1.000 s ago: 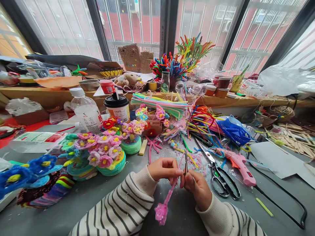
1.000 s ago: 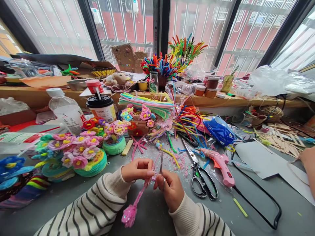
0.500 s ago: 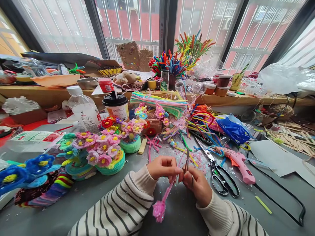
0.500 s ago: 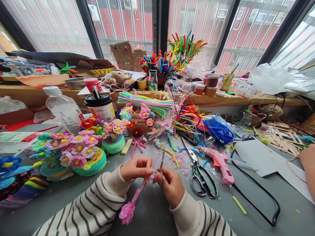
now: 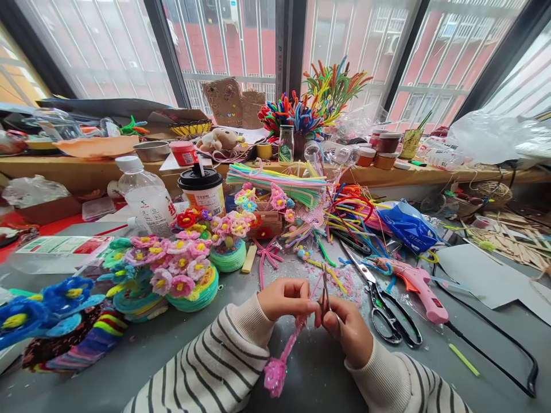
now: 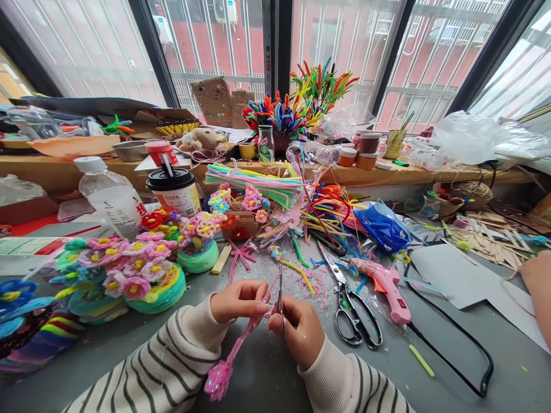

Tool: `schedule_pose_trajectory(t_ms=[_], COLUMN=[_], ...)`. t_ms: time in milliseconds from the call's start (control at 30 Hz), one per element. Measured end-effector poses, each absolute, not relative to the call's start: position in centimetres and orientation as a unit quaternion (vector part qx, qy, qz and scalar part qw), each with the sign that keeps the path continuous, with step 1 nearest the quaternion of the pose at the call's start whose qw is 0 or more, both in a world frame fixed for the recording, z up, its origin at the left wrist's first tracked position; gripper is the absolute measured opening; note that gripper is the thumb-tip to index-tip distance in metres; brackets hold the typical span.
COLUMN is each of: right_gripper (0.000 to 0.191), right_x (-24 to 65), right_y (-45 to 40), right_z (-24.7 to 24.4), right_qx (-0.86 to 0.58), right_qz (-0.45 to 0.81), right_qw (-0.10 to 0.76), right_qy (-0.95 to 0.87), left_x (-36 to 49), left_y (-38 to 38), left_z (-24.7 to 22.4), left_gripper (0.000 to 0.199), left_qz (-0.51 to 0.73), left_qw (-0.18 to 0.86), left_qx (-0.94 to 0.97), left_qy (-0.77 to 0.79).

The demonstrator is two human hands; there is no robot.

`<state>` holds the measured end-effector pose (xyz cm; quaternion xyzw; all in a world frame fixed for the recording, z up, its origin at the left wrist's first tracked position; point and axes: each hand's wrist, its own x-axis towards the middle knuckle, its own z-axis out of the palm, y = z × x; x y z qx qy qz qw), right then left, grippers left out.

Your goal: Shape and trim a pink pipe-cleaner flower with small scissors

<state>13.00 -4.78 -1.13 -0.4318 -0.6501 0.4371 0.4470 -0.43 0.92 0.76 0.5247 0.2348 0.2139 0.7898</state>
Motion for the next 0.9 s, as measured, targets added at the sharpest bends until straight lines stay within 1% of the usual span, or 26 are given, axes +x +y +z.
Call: schedule_pose_trajectory(t_ms=[133,367,667,900], right_gripper=[0.049,0.048,0.054,0.048], right_x=[13.06,13.19,12.87,12.94], right_y=[-4.74,-4.54,-4.69,-4.86], right_z=[-1.36,-1.67,-1.74,-1.59], right_qx=[-0.454,-0.463,-0.414,-0.434], right_qz=[0.420,0.429,0.444,0.425], right_qw=[0.456,0.467,0.435,0.441], right_qy=[-0.640,-0.620,-0.665,-0.661], left_x=[-0.47,-0.47,-0.45,-0.40], left_y=[0.92,0.99,1.08,0.86], left_z=[0.79,0.89,0.41,0.45], left_gripper=[0.032,0.034,0.030,0.030], left_qz=[0.214,0.232,0.227,0.204], left_qw=[0.783,0.779,0.777,0.788], left_qx=[0.524,0.524,0.531,0.531], left_qy=[0.257,0.254,0.252,0.235])
